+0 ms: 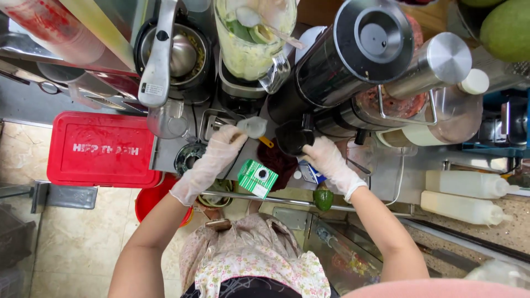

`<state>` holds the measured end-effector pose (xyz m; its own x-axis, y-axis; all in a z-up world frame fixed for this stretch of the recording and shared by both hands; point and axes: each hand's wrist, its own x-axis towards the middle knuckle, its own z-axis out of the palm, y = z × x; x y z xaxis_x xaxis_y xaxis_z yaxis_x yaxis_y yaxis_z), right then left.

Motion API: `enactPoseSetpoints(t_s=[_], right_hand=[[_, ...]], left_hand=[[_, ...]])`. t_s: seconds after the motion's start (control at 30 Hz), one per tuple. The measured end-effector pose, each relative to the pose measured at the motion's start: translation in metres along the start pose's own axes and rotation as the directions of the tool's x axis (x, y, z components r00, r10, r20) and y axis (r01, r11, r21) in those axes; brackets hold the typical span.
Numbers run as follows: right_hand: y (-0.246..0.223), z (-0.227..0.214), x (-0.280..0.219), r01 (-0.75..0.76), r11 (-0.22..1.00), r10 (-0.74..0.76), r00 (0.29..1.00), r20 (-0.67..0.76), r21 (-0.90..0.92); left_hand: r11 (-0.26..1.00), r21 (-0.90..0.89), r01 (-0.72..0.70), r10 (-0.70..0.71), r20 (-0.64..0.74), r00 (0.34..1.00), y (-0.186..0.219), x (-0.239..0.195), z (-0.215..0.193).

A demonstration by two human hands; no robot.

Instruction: The person picks up an avocado, peels it with a peeler, and scrapes the flesh into a blender cup. They pour milk from a carton, add condensed milk from a green box, spoon in sugar, squeeze syrup from a bottle, stir the mixture, and place the cup on the blender base.

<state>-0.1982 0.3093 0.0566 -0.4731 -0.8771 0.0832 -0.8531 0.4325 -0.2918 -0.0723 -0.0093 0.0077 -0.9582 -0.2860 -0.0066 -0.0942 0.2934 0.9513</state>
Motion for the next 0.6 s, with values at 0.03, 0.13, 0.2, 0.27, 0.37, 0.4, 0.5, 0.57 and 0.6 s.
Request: enactPoseSetpoints(t_s=[0.03,0.13,0.2,0.27,0.37,0.4,0.5,0.57,0.6], right_hand=[[-0.003,0.000,0.004,0.008,1.000,-0.008,1.000,-0.007,-0.014],[-0.018,-0.001,0.000,0.016,0.991,-0.017,1.000,-0.004,-0.131],[-0.024,-0.003,-0.004,0.019,0.988,-0.021,1.000,-0.008,-0.155],[-0.017,-0.013,0.004,0.048,0.983,-0.050,0.999,-0.009,-0.177],[-0.036,-0.023,-0.007,0.055,0.986,-0.050,0.998,0.033,-0.156],[-0.042,-0.028,-0.010,0.060,0.988,-0.053,0.997,0.052,-0.145],[-0.048,-0.036,-0.003,0.081,0.980,-0.068,0.995,0.077,-0.184],[-0.057,-0.039,0.004,0.087,0.974,-0.068,0.993,0.096,-0.211],[-0.062,-0.040,0.006,0.101,0.962,-0.077,0.992,0.102,-0.254]], left_hand=[[1.000,-0.004,-0.014,0.014,-0.009,1.000,-0.007,0.001,0.004],[0.973,0.206,-0.101,0.106,-0.015,0.994,-0.022,-0.004,0.015],[0.982,0.146,-0.119,0.130,-0.062,0.990,-0.027,0.000,0.015],[0.984,0.147,-0.099,0.106,-0.039,0.994,-0.037,0.010,0.015],[0.990,0.137,-0.044,0.042,0.020,0.999,-0.054,0.000,0.020],[0.991,0.128,-0.043,0.041,0.024,0.999,-0.060,-0.001,0.023],[0.977,0.205,0.057,-0.083,0.122,0.989,-0.078,-0.003,0.027],[0.980,0.199,-0.019,-0.005,0.117,0.993,-0.089,-0.004,0.029],[0.975,0.194,-0.112,0.094,0.100,0.991,-0.095,-0.005,0.031]])
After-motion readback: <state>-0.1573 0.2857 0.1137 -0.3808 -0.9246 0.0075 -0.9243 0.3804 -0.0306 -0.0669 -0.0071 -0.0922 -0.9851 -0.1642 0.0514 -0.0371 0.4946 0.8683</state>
